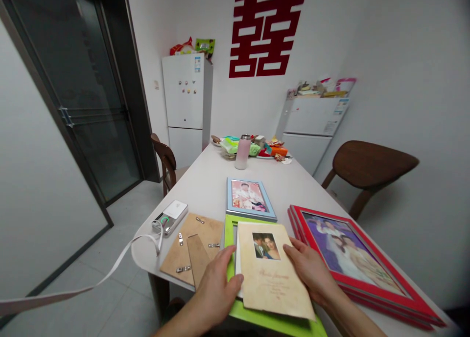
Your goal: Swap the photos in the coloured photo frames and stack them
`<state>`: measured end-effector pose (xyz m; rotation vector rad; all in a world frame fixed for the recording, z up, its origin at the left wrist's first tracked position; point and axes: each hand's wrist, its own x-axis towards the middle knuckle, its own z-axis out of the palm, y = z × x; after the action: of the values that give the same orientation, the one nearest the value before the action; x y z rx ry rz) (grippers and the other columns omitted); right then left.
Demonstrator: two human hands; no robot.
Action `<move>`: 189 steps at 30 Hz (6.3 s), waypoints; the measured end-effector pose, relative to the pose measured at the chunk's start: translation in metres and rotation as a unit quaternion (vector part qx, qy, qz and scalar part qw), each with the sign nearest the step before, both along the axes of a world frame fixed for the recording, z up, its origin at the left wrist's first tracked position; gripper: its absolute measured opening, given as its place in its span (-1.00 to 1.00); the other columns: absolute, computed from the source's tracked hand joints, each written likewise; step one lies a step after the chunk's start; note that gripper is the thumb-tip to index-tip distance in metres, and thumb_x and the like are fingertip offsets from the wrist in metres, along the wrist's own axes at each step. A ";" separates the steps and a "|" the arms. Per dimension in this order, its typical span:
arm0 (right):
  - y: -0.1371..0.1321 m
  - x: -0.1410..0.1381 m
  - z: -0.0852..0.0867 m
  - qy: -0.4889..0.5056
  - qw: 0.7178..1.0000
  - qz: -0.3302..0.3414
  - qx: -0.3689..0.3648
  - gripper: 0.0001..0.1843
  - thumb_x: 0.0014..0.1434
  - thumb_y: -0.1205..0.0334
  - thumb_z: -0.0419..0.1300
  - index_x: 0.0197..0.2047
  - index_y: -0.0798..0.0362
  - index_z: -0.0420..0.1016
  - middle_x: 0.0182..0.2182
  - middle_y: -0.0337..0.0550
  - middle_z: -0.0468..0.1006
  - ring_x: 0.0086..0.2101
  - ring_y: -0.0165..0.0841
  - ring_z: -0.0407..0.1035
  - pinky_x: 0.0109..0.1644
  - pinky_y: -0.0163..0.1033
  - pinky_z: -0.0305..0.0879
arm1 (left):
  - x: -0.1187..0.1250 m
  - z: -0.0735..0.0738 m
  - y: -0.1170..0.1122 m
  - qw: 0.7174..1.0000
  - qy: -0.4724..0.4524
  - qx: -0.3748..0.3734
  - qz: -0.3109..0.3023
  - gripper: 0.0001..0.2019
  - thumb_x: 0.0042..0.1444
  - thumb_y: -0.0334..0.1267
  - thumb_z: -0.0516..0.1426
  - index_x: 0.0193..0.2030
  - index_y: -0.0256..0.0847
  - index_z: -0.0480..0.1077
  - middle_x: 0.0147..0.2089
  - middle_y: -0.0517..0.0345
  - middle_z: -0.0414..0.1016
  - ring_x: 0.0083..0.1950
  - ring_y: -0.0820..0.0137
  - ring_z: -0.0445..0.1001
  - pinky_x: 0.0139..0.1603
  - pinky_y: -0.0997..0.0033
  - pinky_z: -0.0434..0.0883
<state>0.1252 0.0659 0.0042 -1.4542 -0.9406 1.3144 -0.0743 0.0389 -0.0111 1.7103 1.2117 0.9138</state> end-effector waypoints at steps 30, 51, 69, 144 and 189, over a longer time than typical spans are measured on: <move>0.005 -0.002 -0.018 -0.677 0.712 0.079 0.169 -0.69 0.05 0.19 -0.05 -0.26 0.16 0.42 -0.14 0.08 0.35 -0.19 -0.19 0.22 -0.11 -0.16 0.09 | 0.013 0.007 0.004 0.941 0.304 0.109 -0.100 -0.56 0.00 -0.39 -0.05 0.08 -0.35 0.16 0.16 -0.08 0.13 0.19 0.20 0.00 0.17 0.15 -0.02; 0.024 -0.018 -0.019 -0.696 0.685 0.123 0.178 -0.59 0.13 0.03 -0.20 -0.26 0.07 0.37 -0.28 0.00 0.41 -0.26 -0.21 0.28 -0.26 -0.14 0.07 | -0.100 0.014 -0.001 0.926 0.374 0.023 -0.037 -0.26 -0.26 -0.39 0.20 0.14 -0.31 0.03 0.23 -0.08 -0.07 0.23 0.29 -0.10 0.20 0.28 -0.08; -0.036 -0.135 -0.004 -0.513 0.777 0.254 0.261 -0.38 -0.25 0.14 0.20 -0.03 0.00 0.24 -0.14 -0.02 0.33 -0.15 -0.14 0.16 -0.07 -0.02 0.00 | -0.114 -0.009 0.001 0.916 0.390 0.083 0.041 -0.30 -0.26 -0.37 0.22 0.09 -0.27 0.10 0.21 -0.13 -0.02 0.21 0.21 -0.03 0.16 0.24 0.05; -0.044 -0.003 -0.016 -0.558 0.737 0.200 0.325 -0.70 0.05 0.28 -0.05 -0.17 -0.03 0.40 -0.12 -0.09 0.34 -0.09 -0.27 0.18 -0.03 -0.11 0.13 | -0.001 -0.005 0.006 0.939 0.277 0.149 -0.141 -0.26 -0.34 -0.03 0.27 0.01 -0.32 0.20 0.14 -0.12 0.15 0.16 0.19 0.08 0.15 0.19 0.07; 0.076 -0.030 -0.022 -0.592 0.787 0.075 0.156 -0.76 0.02 0.18 -0.01 -0.41 0.04 0.46 -0.42 -0.10 0.49 -0.37 -0.31 0.34 -0.37 -0.29 0.12 | -0.001 -0.020 0.007 0.966 0.144 0.177 -0.125 -0.54 -0.47 -0.13 0.34 -0.40 -0.22 0.28 -0.02 0.03 0.30 0.00 0.25 0.24 0.00 0.31 0.21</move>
<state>0.0953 0.1423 -0.0180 -1.9134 -1.9797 0.1284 -0.0750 0.0459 -0.0312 2.2883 1.0217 0.7781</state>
